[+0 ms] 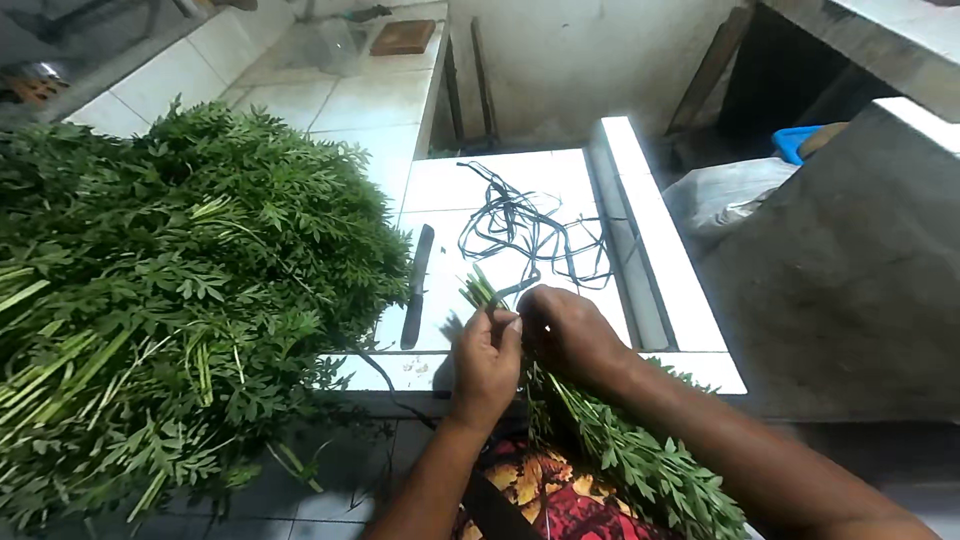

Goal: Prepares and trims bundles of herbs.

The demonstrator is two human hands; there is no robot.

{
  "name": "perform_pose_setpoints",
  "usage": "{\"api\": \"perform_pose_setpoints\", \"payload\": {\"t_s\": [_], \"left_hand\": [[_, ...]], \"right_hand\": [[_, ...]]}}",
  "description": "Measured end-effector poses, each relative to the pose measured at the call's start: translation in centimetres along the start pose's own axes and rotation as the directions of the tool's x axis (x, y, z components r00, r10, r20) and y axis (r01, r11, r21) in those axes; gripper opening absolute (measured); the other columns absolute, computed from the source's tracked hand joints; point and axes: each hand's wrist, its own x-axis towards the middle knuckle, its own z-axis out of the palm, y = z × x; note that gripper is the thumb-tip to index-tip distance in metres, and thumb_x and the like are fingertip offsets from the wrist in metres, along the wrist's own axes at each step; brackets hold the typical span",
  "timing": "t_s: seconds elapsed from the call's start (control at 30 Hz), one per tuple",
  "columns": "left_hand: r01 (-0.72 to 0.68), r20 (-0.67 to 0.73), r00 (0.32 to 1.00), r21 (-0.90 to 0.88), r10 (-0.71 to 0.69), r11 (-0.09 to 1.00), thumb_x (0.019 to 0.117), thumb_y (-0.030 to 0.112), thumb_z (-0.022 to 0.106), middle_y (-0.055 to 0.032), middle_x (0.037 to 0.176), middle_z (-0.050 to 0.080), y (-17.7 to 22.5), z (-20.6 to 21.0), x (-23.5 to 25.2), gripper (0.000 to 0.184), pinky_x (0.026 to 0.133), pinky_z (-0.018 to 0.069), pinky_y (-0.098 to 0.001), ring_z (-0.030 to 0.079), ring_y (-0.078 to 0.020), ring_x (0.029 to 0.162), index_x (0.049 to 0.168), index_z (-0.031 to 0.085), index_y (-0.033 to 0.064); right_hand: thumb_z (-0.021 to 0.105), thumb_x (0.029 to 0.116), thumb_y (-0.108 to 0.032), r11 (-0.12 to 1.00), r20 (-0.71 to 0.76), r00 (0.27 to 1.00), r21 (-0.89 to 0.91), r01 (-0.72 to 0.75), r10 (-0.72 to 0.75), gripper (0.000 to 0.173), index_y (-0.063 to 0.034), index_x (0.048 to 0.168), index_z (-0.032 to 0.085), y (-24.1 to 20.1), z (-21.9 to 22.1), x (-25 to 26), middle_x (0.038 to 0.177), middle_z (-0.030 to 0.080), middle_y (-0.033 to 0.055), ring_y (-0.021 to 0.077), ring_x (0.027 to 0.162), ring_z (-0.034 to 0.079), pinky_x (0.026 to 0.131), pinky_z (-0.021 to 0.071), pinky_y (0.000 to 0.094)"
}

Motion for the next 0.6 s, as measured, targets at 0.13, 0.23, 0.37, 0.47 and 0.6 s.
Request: {"api": "perform_pose_setpoints", "payload": {"t_s": [0.13, 0.23, 0.37, 0.47, 0.6], "left_hand": [[0.015, -0.01, 1.0, -0.057, -0.015, 0.998, 0.0961, 0.001, 0.064, -0.003, 0.088, 0.07, 0.2, 0.2, -0.2, 0.005, 0.071, 0.0605, -0.026, 0.068, -0.0095, 0.077, 0.1, 0.066, 0.003], [0.028, -0.016, 0.999, -0.097, -0.03, 0.995, 0.0965, 0.0, 0.063, -0.0034, 0.089, 0.07, 0.0, -0.1, -0.2, 0.006, 0.073, 0.0603, -0.026, 0.068, -0.0099, 0.078, 0.101, 0.066, 0.0032], [0.05, 0.009, 0.999, -0.211, -0.049, 0.976, 0.0979, -0.001, 0.062, -0.0081, 0.097, 0.074, 0.1, -0.4, -0.1, 0.008, 0.075, 0.0608, -0.0291, 0.071, -0.0153, 0.084, 0.104, 0.066, 0.0014], [0.076, 0.046, 0.997, -0.266, -0.066, 0.961, 0.0991, 0.0, 0.06, -0.0104, 0.1, 0.074, 0.0, -0.6, -0.1, 0.008, 0.072, 0.0599, -0.029, 0.07, -0.0167, 0.083, 0.106, 0.064, 0.0005], [0.094, 0.055, 0.995, -0.255, -0.083, 0.962, 0.0985, 0.001, 0.062, -0.0094, 0.096, 0.072, -0.1, -0.7, -0.1, 0.007, 0.067, 0.0595, -0.0282, 0.069, -0.0155, 0.078, 0.105, 0.065, 0.0004]], "right_hand": [[0.065, 0.095, -0.018, 0.982, 0.057, 0.997, 0.182, 0.046, -0.058, 0.022, -0.0144, 0.116, 0.068, 0.7, -0.7, 0.1, 0.105, 0.069, -0.0023, 0.0089, 0.096, 0.066, 0.085, 0.0591, 0.0313], [0.062, 0.0975, -0.015, 0.933, 0.13, 0.991, 0.36, -0.01, -0.04, 0.02, -0.0134, 0.115, 0.071, 1.2, -1.3, 0.4, 0.108, 0.071, -0.0032, 0.0063, 0.095, 0.069, 0.084, 0.0616, 0.0298], [0.065, 0.0995, -0.019, 0.89, 0.241, 0.969, 0.429, -0.153, 0.051, 0.02, -0.0163, 0.118, 0.073, 1.5, -2.3, 0.5, 0.106, 0.074, -0.0059, 0.005, 0.091, 0.07, 0.082, 0.0616, 0.0278], [0.07, 0.0974, -0.02, 0.883, 0.257, 0.965, 0.438, -0.169, 0.058, 0.017, -0.0159, 0.114, 0.074, 1.8, -2.8, 0.6, 0.102, 0.074, -0.006, 0.0056, 0.086, 0.069, 0.079, 0.0614, 0.0273], [0.072, 0.0955, -0.024, 0.988, 0.184, 0.976, 0.115, 0.1, -0.121, 0.012, -0.018, 0.105, 0.077, 1.4, -3.9, 1.6, 0.096, 0.072, -0.0045, 0.0074, 0.089, 0.068, 0.082, 0.0593, 0.0296]]}}
